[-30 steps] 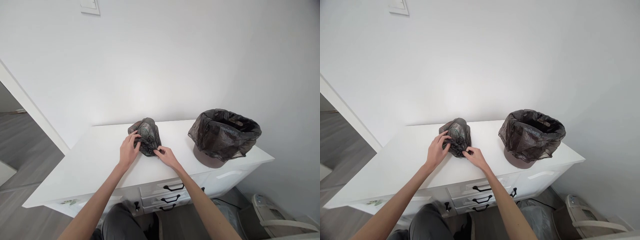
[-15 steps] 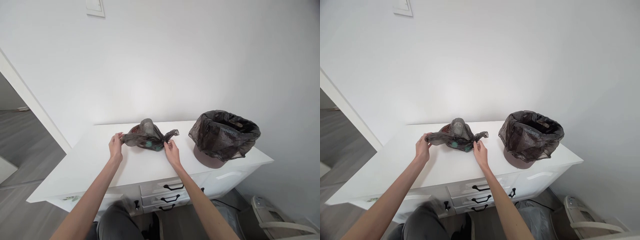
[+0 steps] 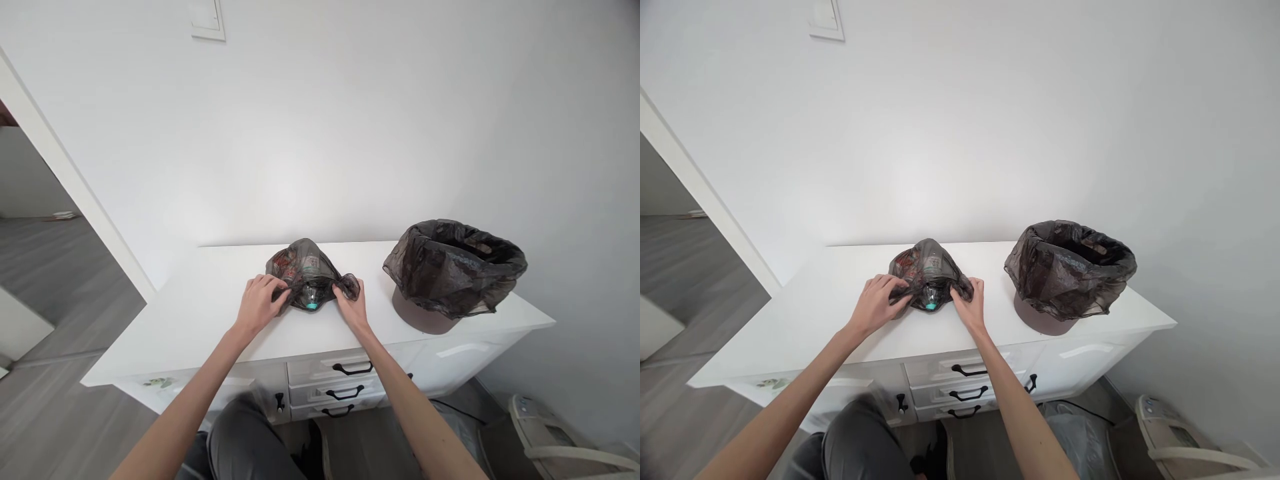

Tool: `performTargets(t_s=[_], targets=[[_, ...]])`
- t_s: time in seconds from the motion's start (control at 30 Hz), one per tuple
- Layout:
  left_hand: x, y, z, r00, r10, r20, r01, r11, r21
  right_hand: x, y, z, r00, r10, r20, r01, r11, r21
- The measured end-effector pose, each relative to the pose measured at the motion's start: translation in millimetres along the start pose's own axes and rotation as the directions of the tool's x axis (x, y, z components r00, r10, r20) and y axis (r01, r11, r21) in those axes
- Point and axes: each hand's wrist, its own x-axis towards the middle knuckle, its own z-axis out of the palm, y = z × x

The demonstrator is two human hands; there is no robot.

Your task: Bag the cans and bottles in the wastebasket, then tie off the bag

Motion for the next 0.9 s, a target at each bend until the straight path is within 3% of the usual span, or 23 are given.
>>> performTargets(t_s=[0.1,0.2,0.27,0.3,0.37,0.43,0.47,0.53,0.67,0.8,0.9], targets=[[5,-11,-0.5,0.977,-0.183,-0.109,0.176,0.982,-0.069,-1,-1,0,0.996,0.084,-0.017,-0.083,0.994,0.068],[8,-8,-9.5,0.898,-0.328,-0.292,0.299,0.944,-0.141,0,-2,0,0.996,0.093,-0.014,-0.092,0.994,0.052],[6,4,-17.7,0.854,-0.278,-0.440,0.269,0.959,-0.085,1,-2,0,0.995,0.097,-0.013,-0.097,0.995,0.037],[4,12,-21.2,0.857,-0.197,-0.477,0.212,0.977,-0.024,0,-3,0,0.995,0.099,-0.012,-0.098,0.995,0.029],[-2,28,-24.8,0.917,0.019,-0.398,0.028,0.993,0.113,-2,-5,1,0.995,0.099,-0.012,-0.099,0.995,0.019],[-6,41,-22.5,0.974,0.166,-0.154,-0.135,0.971,0.197,-8,-7,1,0.995,0.097,-0.023,-0.097,0.995,0.007],[-6,46,-19.1,0.985,0.170,-0.038,-0.158,0.963,0.218,-11,-8,1,0.995,0.095,-0.027,-0.096,0.995,0.000],[-3,54,-8.8,0.994,0.065,0.088,-0.085,0.962,0.258,-17,-8,1,0.994,0.103,-0.028,-0.103,0.995,0.000],[9,69,19.5,0.981,-0.157,0.115,0.107,0.928,0.356,-24,-4,2,0.983,0.174,-0.051,-0.169,0.981,0.090],[15,77,50.6,0.959,-0.233,0.163,0.143,0.891,0.431,-23,-2,4,0.979,0.193,-0.065,-0.183,0.974,0.134],[10,69,68.0,0.959,-0.237,0.157,0.149,0.889,0.432,-24,-4,5,0.981,0.183,-0.067,-0.175,0.978,0.113]])
